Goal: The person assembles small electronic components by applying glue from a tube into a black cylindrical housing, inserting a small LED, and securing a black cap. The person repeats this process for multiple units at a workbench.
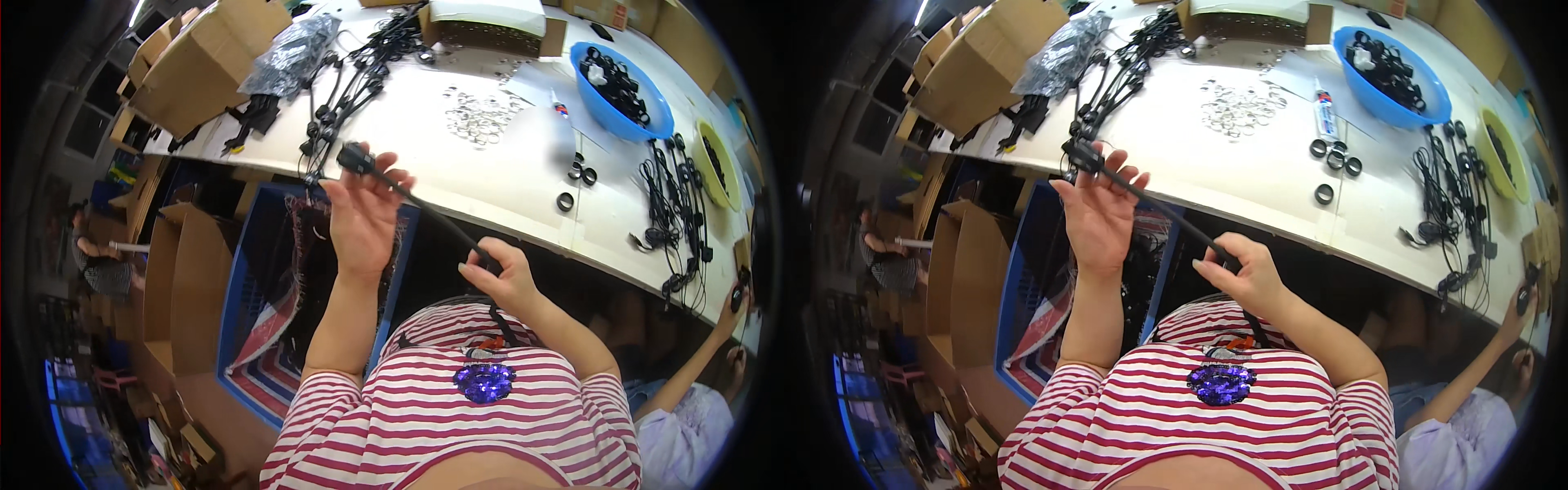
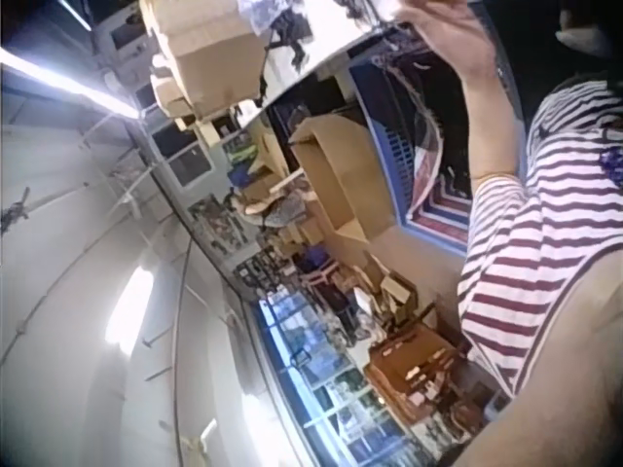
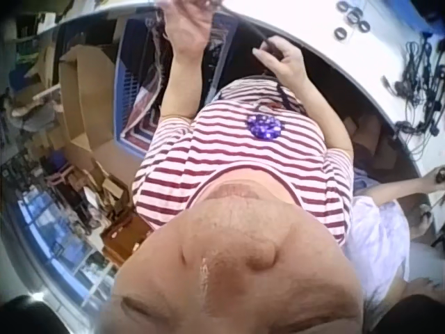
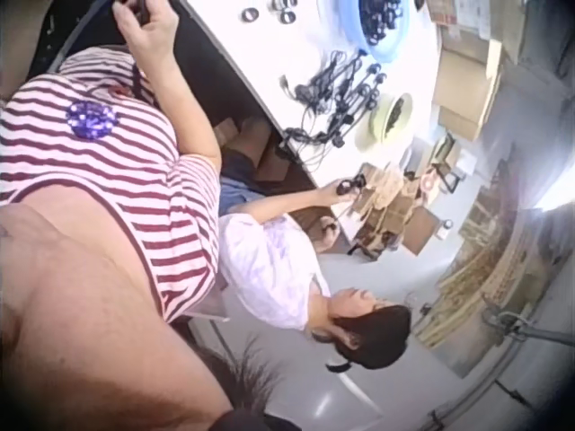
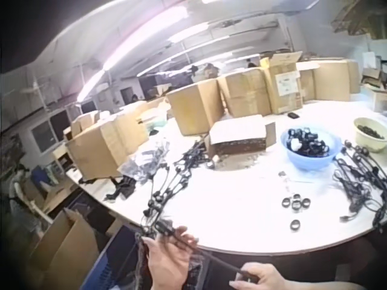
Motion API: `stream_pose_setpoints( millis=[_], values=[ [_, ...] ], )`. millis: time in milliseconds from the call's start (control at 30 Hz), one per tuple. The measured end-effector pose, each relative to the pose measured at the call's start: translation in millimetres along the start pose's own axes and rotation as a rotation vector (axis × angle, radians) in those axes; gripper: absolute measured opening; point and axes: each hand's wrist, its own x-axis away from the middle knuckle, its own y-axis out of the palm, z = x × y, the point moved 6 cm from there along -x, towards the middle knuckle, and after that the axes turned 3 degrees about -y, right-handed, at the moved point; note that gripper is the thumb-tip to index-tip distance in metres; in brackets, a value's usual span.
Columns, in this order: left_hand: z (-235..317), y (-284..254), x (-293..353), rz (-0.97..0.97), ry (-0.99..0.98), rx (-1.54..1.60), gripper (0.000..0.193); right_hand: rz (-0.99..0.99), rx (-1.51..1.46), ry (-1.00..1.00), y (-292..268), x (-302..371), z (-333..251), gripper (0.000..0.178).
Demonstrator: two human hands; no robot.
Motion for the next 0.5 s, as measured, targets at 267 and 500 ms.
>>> stream_pose_setpoints(
  millis=[267,500],
  values=[
    [12.8,2.9,6.9,-0.213,0.089,0.105,0.053,-0.124,0.056,0.074,9.9,15.6,56.4,0.047],
    [6.3,-5.1,13.3,-0.256,0.159,-0.021,0.052,-0.137,0.28,0.071,-6.3,33.1,145.2,0.023]
  ],
)
